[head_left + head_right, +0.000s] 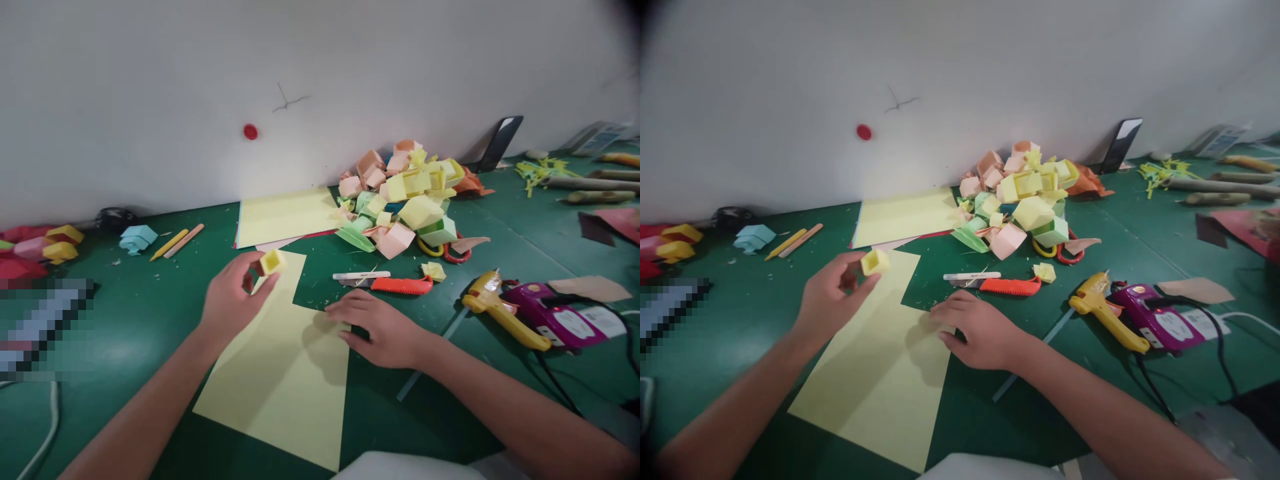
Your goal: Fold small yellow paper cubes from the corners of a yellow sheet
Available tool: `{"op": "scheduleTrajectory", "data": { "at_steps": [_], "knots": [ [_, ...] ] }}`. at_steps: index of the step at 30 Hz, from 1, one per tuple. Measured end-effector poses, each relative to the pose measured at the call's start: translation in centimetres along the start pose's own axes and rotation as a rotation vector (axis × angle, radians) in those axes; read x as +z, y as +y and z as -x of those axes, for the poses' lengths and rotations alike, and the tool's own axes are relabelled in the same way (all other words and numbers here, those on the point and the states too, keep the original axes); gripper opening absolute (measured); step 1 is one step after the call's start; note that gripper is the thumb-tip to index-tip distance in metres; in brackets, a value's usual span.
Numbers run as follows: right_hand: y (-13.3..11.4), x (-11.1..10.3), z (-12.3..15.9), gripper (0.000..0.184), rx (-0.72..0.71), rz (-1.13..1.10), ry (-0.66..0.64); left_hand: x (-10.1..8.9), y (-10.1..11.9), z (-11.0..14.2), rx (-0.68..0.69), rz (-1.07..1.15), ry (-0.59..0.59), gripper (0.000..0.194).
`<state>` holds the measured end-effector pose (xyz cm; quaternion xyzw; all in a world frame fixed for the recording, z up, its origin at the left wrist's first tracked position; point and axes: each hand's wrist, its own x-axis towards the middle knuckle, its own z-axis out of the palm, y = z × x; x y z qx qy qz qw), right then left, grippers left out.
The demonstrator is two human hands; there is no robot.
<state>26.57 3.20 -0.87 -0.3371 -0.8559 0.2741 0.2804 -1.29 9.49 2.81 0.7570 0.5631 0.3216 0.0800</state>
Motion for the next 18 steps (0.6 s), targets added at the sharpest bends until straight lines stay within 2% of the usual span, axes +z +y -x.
{"op": "scheduleTrajectory", "data": {
  "at_steps": [5, 8, 11, 14, 18],
  "knots": [
    [-0.1, 0.3, 0.2, 0.039, 0.003, 0.069, -0.108, -2.7, -7.7, 1.6, -0.216, -0.361, -0.003, 0.034],
    [-0.3, 0.3, 0.3, 0.033, -0.028, 0.147, -0.147, -4.4, -10.4, 2.6, -0.287, -0.428, -0.024, 0.032],
    [-0.5, 0.4, 0.3, 0.031, -0.046, 0.18, -0.17, -5.1, -11.4, 2.7, -0.356, -0.466, -0.048, 0.034],
    [-0.6, 0.4, 0.4, 0.034, -0.067, 0.172, -0.194, -4.7, -11.6, 2.4, -0.367, -0.457, -0.025, 0.043],
    [-0.4, 0.5, 0.3, 0.038, -0.105, 0.154, -0.198, -3.7, -11.3, 2.6, -0.296, -0.442, 0.134, 0.068]
  ]
}}
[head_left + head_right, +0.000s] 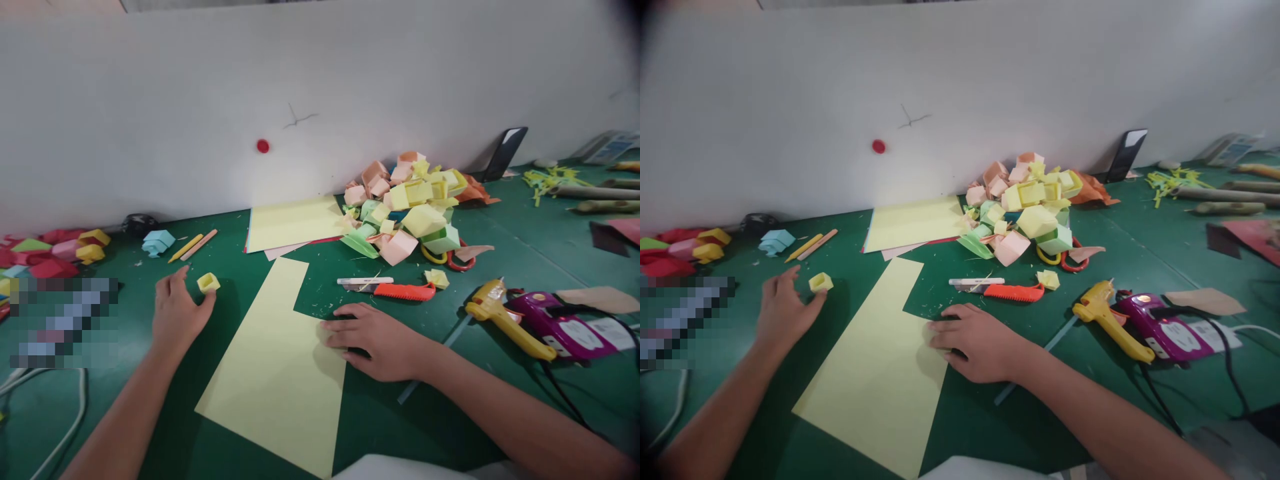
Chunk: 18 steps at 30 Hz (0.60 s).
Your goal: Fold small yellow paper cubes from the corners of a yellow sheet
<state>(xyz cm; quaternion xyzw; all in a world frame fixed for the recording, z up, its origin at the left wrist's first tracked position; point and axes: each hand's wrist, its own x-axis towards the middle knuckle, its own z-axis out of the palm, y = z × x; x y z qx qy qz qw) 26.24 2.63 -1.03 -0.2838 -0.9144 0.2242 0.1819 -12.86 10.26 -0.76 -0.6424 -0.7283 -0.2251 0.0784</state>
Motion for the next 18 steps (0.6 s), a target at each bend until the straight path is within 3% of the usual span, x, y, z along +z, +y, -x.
{"op": "scheduleTrajectory", "data": {
  "at_steps": [3, 5, 11, 18],
  "knots": [
    [0.1, 0.0, -0.1, 0.034, -0.024, -0.017, 0.013, 0.1, 0.9, 0.6, 0.144, 0.005, 0.17, 0.068],
    [0.1, 0.0, -0.2, 0.03, -0.037, -0.025, 0.0, 0.2, 1.7, 1.0, 0.262, 0.004, 0.207, 0.062],
    [0.3, -0.3, -0.5, 0.025, -0.012, -0.046, -0.013, 1.2, 4.0, 2.0, 0.536, 0.041, -0.005, 0.046],
    [0.5, -0.5, -0.5, 0.024, 0.033, -0.054, -0.027, 2.0, 5.7, 3.0, 0.436, -0.07, -0.204, 0.053]
  ]
}}
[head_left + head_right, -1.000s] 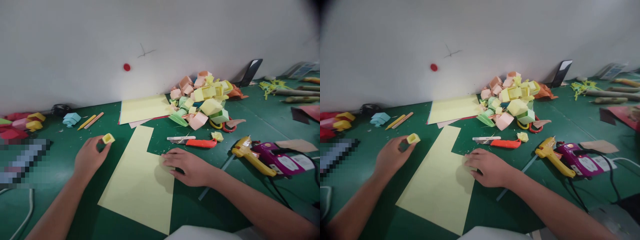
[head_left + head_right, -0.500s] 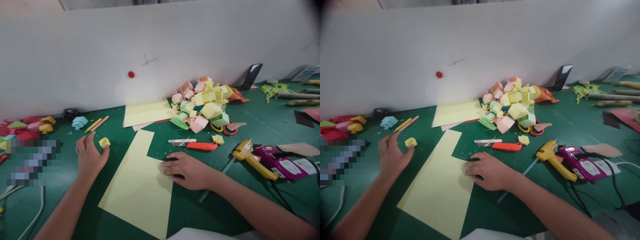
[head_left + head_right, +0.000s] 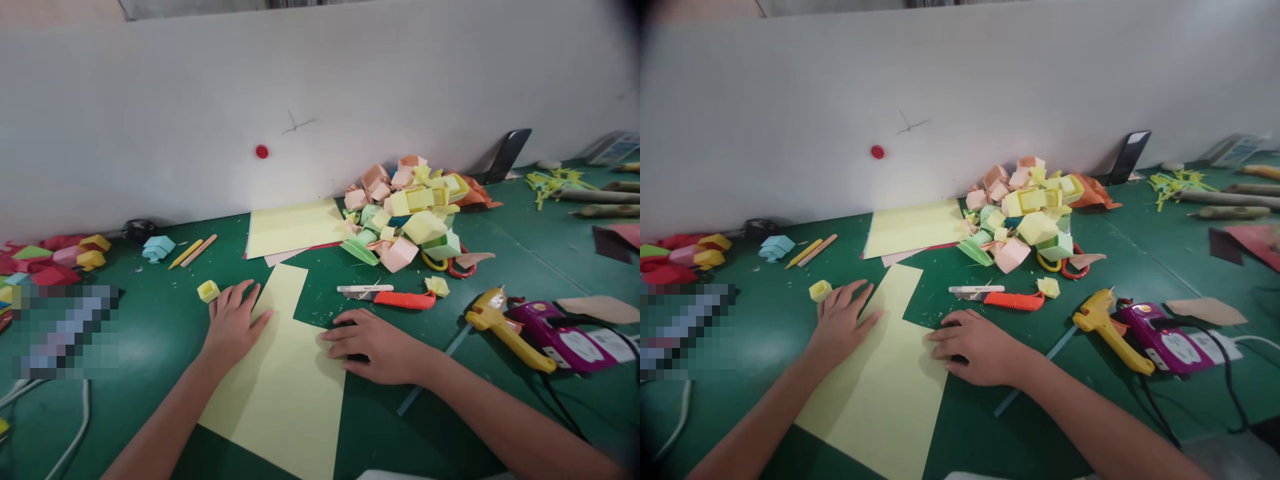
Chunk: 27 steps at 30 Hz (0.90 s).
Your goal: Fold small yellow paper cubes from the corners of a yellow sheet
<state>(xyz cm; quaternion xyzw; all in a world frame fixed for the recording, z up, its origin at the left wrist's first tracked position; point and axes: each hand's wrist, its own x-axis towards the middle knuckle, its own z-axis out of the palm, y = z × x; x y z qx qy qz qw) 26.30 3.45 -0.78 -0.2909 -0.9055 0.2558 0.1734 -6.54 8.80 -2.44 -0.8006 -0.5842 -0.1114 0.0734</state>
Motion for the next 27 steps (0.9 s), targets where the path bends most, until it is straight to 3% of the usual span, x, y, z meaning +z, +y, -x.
{"op": "scheduleTrajectory", "data": {
  "at_steps": [10, 14, 20, 27],
  "knots": [
    [0.1, -0.1, 0.1, 0.026, -0.001, -0.009, -0.008, -0.2, 0.6, -0.1, -0.061, 0.151, -0.087, 0.047],
    [0.3, -0.1, 0.0, 0.025, -0.001, -0.026, -0.01, -0.6, 0.2, -0.3, -0.085, 0.339, -0.05, 0.041],
    [0.3, -0.2, 0.0, 0.026, -0.002, -0.017, -0.02, -0.5, -0.3, -0.2, -0.223, 0.674, -0.011, 0.048],
    [0.9, -1.5, 0.5, 0.021, 0.052, 0.077, 0.034, -0.7, 0.4, 0.2, -0.15, 0.707, -0.078, 0.047]
  ]
}}
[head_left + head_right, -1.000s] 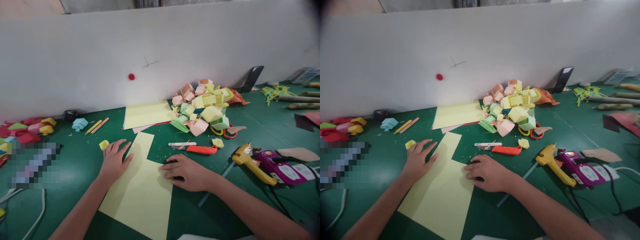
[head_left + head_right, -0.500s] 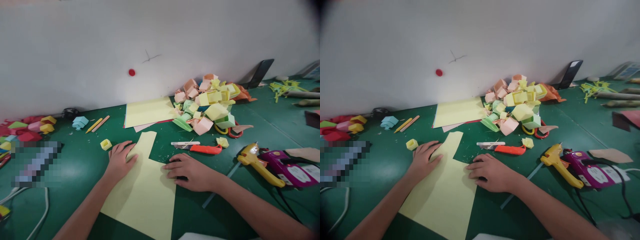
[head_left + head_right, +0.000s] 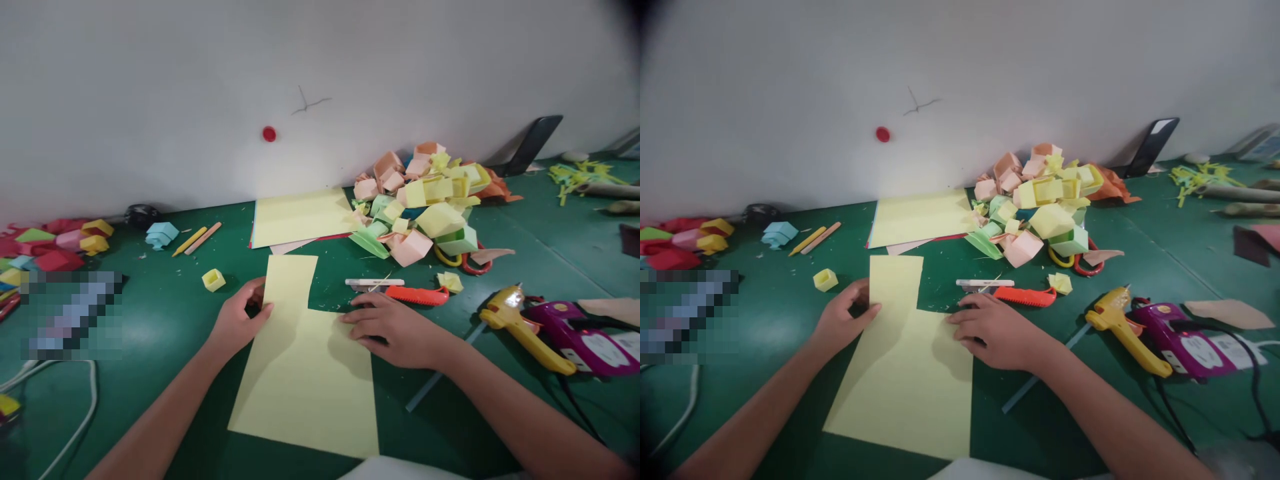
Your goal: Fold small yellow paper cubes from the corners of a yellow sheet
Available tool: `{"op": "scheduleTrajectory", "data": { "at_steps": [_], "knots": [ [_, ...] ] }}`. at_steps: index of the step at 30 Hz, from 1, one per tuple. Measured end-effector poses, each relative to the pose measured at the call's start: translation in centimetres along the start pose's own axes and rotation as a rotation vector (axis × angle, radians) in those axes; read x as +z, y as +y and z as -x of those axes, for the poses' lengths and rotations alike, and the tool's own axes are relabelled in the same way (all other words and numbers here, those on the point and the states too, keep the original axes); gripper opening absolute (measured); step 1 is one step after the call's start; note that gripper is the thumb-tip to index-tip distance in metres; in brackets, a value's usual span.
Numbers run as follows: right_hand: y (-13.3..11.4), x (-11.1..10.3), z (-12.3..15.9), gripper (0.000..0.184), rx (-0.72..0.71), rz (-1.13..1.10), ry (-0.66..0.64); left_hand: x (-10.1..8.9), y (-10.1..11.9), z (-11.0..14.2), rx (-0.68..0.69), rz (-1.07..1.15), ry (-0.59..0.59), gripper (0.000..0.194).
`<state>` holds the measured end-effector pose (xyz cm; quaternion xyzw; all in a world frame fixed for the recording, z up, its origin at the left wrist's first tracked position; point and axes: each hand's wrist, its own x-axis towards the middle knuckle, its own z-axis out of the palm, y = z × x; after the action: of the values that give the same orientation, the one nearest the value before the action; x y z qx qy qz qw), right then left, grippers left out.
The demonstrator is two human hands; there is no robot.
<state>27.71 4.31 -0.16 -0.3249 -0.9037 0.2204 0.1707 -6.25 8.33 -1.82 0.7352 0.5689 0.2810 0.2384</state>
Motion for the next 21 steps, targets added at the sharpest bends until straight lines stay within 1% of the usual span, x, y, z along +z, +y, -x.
{"op": "scheduleTrajectory", "data": {
  "at_steps": [3, 5, 8, 11, 13, 17, 19, 21],
  "knots": [
    [0.5, -0.3, 0.1, 0.02, 0.01, 0.021, 0.024, 0.3, 0.9, 0.3, 0.041, -0.069, -0.078, 0.046],
    [0.6, -0.3, 0.2, 0.019, 0.014, 0.026, 0.032, 0.5, 1.5, 0.5, 0.096, -0.138, -0.129, 0.043],
    [0.5, -0.2, 0.2, 0.02, 0.018, 0.031, 0.05, 0.7, 2.0, 0.6, 0.177, -0.231, -0.157, 0.037],
    [0.3, -0.1, -0.1, 0.025, 0.04, 0.019, 0.076, 0.7, 2.2, 0.5, 0.231, -0.276, -0.19, 0.039],
    [-0.1, 0.1, -0.5, 0.031, 0.051, 0.008, 0.131, 0.7, 2.1, 0.5, 0.275, -0.285, -0.221, 0.043],
    [-1.3, 0.7, -1.6, 0.049, 0.073, 0.024, 0.332, 0.6, 2.0, 0.5, 0.349, -0.282, -0.272, 0.047],
    [-1.9, 1.1, -2.0, 0.052, 0.062, 0.045, 0.378, 0.6, 2.0, 0.5, 0.354, -0.272, -0.278, 0.047],
    [-2.4, 1.3, -2.0, 0.053, 0.043, 0.046, 0.389, 0.6, 1.9, 0.6, 0.33, -0.246, -0.259, 0.044]
  ]
}}
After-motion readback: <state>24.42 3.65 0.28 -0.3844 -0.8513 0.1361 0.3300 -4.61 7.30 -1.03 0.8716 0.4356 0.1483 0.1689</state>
